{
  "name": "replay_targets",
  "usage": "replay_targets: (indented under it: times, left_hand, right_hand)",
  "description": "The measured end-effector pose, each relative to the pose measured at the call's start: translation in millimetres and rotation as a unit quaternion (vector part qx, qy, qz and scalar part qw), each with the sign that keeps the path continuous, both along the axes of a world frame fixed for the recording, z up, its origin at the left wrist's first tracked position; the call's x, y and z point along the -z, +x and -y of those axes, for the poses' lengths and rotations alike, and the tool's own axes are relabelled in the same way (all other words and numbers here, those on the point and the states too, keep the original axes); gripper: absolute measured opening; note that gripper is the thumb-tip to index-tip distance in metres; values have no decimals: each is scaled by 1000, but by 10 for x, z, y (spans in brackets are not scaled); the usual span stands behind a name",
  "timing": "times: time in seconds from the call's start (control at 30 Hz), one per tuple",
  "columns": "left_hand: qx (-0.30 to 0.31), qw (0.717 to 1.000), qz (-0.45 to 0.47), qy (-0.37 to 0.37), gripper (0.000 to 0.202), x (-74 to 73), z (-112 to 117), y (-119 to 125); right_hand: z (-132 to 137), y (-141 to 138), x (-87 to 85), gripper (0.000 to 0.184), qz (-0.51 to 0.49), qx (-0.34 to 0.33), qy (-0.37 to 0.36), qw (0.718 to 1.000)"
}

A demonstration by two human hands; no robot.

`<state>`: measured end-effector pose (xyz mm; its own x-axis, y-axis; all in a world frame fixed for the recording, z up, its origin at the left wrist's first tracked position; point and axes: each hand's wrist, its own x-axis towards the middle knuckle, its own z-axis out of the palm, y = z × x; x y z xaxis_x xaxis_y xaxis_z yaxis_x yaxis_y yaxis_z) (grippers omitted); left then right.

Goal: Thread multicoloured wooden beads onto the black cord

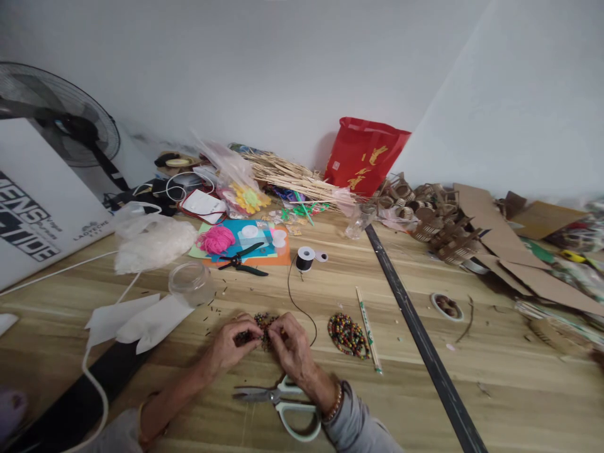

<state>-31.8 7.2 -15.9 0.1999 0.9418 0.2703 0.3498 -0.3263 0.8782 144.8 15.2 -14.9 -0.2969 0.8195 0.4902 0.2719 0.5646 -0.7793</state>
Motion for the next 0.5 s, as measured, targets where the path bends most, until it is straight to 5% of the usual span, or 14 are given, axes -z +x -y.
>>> replay_targets:
  times: [0.17,0.5]
  left_hand:
    - [46,987,-111,106,11,-14,42,6]
    - [92,966,-207,121,9,-22,98,22]
  right_hand:
    - [-10,-10,-5,21,-32,24,-51,998]
    - [-18,-5,30,23,-56,36,-97,993]
